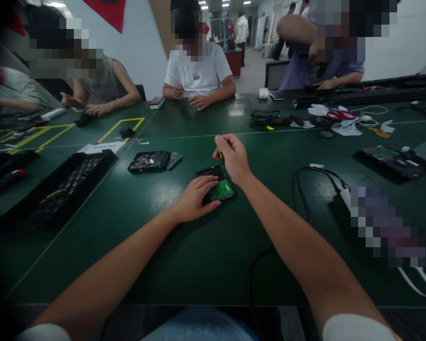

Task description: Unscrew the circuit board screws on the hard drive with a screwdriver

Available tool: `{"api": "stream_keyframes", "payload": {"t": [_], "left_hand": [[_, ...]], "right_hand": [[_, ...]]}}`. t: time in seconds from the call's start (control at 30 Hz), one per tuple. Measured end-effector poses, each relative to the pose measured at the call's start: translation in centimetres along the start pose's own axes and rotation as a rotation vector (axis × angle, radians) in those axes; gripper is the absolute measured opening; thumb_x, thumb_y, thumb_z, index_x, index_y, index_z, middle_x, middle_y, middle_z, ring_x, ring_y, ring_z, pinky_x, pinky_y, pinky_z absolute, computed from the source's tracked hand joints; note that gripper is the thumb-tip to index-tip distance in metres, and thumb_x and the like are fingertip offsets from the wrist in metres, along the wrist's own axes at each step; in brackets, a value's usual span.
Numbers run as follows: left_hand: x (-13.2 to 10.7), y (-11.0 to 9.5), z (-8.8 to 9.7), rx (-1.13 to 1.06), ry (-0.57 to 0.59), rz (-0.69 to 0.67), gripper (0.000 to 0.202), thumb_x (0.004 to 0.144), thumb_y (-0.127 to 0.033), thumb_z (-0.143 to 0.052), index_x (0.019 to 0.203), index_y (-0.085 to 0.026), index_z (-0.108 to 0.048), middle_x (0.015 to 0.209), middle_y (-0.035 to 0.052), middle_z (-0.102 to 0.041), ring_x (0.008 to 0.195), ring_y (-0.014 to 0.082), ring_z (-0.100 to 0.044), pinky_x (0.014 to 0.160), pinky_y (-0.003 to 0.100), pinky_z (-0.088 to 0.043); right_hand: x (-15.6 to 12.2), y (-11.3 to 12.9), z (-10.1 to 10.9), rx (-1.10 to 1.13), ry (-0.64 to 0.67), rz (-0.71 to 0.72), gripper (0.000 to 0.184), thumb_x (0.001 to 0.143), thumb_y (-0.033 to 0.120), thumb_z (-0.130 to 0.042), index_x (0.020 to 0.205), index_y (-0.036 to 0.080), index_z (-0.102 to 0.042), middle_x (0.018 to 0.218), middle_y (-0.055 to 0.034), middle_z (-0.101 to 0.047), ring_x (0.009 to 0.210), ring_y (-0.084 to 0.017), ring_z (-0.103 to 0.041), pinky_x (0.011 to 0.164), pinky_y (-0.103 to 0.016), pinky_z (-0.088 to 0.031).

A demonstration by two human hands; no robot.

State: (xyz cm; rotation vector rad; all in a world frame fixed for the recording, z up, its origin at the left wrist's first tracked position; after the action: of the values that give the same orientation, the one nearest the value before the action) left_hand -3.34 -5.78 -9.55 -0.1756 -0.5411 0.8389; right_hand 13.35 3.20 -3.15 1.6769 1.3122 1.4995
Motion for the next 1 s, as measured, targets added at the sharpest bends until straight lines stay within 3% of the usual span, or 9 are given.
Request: {"api": "stream_keyframes", "payload": {"t": [0.13, 0.3, 0.6, 0.83, 1.0], "left_hand": [[0.01, -0.03, 0.08, -0.004, 0.001, 0.004, 0.062, 0.094, -0.048, -0.071, 0.147, -0.022, -0.054, 0.153, 0.0148, -0.057, 0.144, 0.0345, -0.053, 0.121, 0.058, -0.043], [-0.01, -0.14, 0.19, 0.004, 0.003, 0.001, 0.062, 0.094, -0.046, -0.071, 0.147, -0.020, -0.053, 0.153, 0.0151, -0.058, 0.143, 0.0340, -0.053, 0.121, 0.056, -0.044], [-0.04, 0.08, -0.11, 0.013, -0.005, -0.006, 0.062, 0.095, -0.048, -0.070, 0.147, -0.018, -0.053, 0.152, 0.0162, -0.058, 0.143, 0.0340, -0.053, 0.121, 0.055, -0.043], [-0.06, -0.02, 0.05, 0.011, -0.003, -0.003, 0.062, 0.095, -0.047, -0.070, 0.147, -0.019, -0.053, 0.152, 0.0157, -0.058, 0.143, 0.0339, -0.053, 0.121, 0.055, -0.043], [-0.06, 0.01, 0.07, 0.012, 0.000, -0.006, 0.062, 0.095, -0.047, -0.070, 0.148, -0.018, -0.053, 0.153, 0.0158, -0.057, 0.143, 0.0339, -0.053, 0.121, 0.055, -0.043]], "right_hand": [[-0.03, 0.08, -0.21, 0.054, 0.007, -0.050, 0.043, 0.088, 0.066, -0.074, 0.091, 0.026, -0.058, 0.069, 0.0046, -0.066, 0.062, -0.014, -0.067, 0.062, -0.028, -0.053], [0.23, -0.15, -0.05, 0.082, -0.010, -0.023, 0.042, 0.094, 0.067, -0.066, 0.089, 0.026, -0.059, 0.068, 0.0044, -0.063, 0.060, -0.014, -0.064, 0.061, -0.028, -0.053], [0.24, -0.23, -0.02, 0.001, -0.032, 0.024, 0.037, 0.086, 0.053, -0.082, 0.086, 0.025, -0.058, 0.067, 0.0059, -0.063, 0.060, -0.011, -0.061, 0.060, -0.025, -0.049], [0.38, 0.03, 0.07, 0.064, -0.002, -0.013, 0.047, 0.096, 0.068, -0.062, 0.084, 0.023, -0.067, 0.070, 0.0023, -0.061, 0.061, -0.012, -0.062, 0.061, -0.027, -0.052], [0.47, -0.34, 0.08, 0.086, -0.037, -0.004, 0.049, 0.096, 0.072, -0.059, 0.084, 0.024, -0.060, 0.064, 0.0048, -0.056, 0.055, -0.012, -0.057, 0.056, -0.026, -0.049]]}}
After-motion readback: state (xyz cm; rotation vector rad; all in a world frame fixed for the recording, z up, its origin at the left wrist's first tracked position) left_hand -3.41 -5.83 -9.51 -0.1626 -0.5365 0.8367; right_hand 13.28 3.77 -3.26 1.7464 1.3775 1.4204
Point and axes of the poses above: each hand's wrist, its own x-axis towards the middle knuckle, its own z-axis out of the back of the hand, y = z × x, the point moved 1 cm from there along x, towards the middle knuckle
